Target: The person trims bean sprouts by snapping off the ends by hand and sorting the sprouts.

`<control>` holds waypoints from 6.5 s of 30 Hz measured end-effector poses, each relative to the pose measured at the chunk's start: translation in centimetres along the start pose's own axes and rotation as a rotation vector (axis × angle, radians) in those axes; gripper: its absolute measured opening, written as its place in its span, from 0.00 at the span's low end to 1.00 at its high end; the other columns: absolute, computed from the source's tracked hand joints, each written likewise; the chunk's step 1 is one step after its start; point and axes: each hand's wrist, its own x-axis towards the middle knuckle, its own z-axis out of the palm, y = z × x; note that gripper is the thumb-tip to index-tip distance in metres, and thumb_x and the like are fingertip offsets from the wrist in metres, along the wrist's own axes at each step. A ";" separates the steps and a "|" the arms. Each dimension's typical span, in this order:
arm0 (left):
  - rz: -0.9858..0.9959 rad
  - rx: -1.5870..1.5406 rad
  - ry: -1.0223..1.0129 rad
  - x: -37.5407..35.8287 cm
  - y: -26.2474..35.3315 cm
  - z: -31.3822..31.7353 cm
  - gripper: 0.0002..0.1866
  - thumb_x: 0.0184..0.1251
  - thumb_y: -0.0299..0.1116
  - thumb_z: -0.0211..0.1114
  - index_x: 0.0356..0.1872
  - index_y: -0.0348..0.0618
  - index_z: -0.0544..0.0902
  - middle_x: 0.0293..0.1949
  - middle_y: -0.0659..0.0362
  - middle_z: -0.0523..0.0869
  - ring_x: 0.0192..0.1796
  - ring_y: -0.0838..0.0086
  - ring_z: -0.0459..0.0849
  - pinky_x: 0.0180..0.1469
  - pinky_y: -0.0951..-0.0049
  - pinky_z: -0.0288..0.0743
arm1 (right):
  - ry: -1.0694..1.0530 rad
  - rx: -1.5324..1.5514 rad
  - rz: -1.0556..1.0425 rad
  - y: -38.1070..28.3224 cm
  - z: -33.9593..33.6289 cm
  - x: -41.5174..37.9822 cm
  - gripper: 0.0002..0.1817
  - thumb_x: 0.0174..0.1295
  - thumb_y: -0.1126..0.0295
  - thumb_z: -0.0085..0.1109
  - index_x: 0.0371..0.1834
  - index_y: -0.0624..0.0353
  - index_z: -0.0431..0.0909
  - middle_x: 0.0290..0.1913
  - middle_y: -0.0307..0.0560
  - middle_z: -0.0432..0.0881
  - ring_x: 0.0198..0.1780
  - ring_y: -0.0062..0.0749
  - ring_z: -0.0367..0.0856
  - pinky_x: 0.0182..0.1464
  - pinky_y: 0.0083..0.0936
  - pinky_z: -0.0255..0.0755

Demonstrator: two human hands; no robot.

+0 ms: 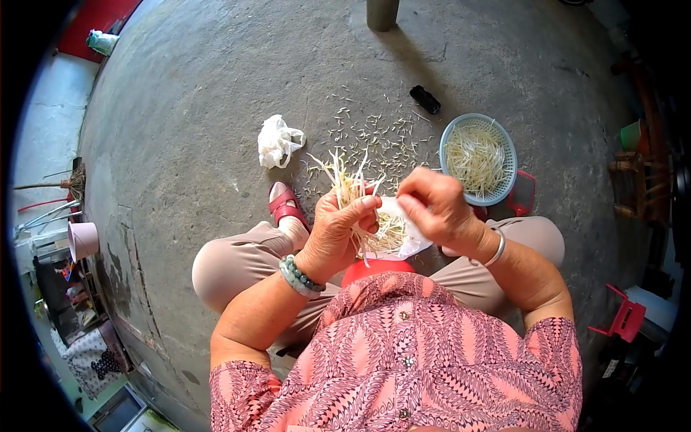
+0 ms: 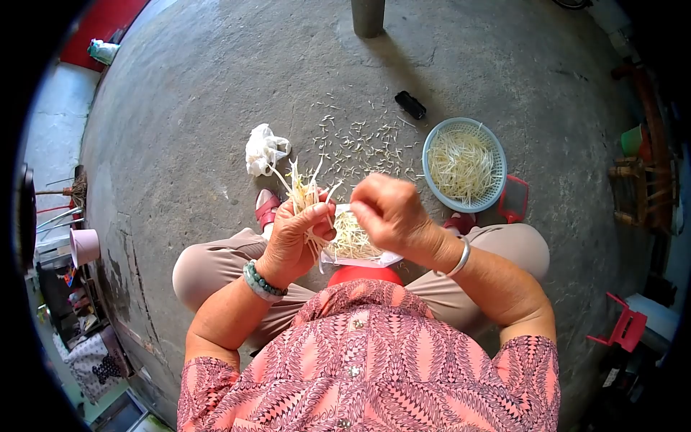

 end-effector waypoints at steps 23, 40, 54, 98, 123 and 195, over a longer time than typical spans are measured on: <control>-0.091 -0.036 -0.078 -0.4 0.1 -0.1 0.14 0.64 0.27 0.64 0.49 0.42 0.75 0.36 0.62 0.80 0.27 0.84 0.69 0.30 0.80 0.67 | -0.094 0.443 0.349 0.9 0.0 0.1 0.15 0.60 0.77 0.60 0.50 0.67 0.75 0.35 0.42 0.81 0.32 0.19 0.80 0.35 0.17 0.77; -0.113 0.038 -0.075 -0.2 -0.2 -0.3 0.14 0.65 0.28 0.64 0.51 0.40 0.76 0.38 0.60 0.84 0.38 0.77 0.84 0.36 0.79 0.78 | -0.153 0.595 0.438 0.5 0.1 0.0 0.05 0.65 0.74 0.57 0.35 0.66 0.78 0.23 0.34 0.77 0.24 0.12 0.71 0.24 0.13 0.66; -0.133 0.034 -0.116 -0.1 -0.9 -0.5 0.14 0.66 0.28 0.64 0.50 0.39 0.75 0.36 0.60 0.83 0.36 0.73 0.84 0.40 0.71 0.82 | 0.068 -0.098 -0.093 -0.7 -0.7 0.9 0.13 0.51 0.80 0.65 0.40 0.61 0.78 0.30 0.44 0.75 0.25 0.29 0.77 0.27 0.24 0.71; -0.041 0.157 -0.141 0.1 -1.4 -0.3 0.13 0.68 0.32 0.62 0.50 0.41 0.73 0.33 0.63 0.77 0.34 0.80 0.78 0.41 0.73 0.79 | -0.090 -0.151 -0.270 -0.1 -0.4 1.0 0.08 0.51 0.83 0.60 0.33 0.64 0.74 0.28 0.49 0.75 0.31 0.43 0.79 0.30 0.31 0.73; -0.078 0.146 -0.161 -0.2 -1.5 -1.1 0.10 0.68 0.30 0.61 0.48 0.42 0.74 0.32 0.64 0.78 0.32 0.80 0.77 0.39 0.73 0.77 | -0.195 -0.317 -0.365 -0.2 -0.6 0.1 0.16 0.51 0.80 0.60 0.45 0.64 0.72 0.31 0.48 0.74 0.28 0.41 0.80 0.25 0.30 0.76; -0.113 0.157 -0.203 -0.6 -0.7 0.4 0.10 0.67 0.29 0.64 0.46 0.41 0.75 0.29 0.66 0.75 0.26 0.83 0.69 0.28 0.81 0.65 | -0.316 0.560 0.431 0.5 -2.6 1.4 0.06 0.63 0.73 0.60 0.33 0.66 0.78 0.26 0.35 0.78 0.29 0.14 0.73 0.31 0.16 0.69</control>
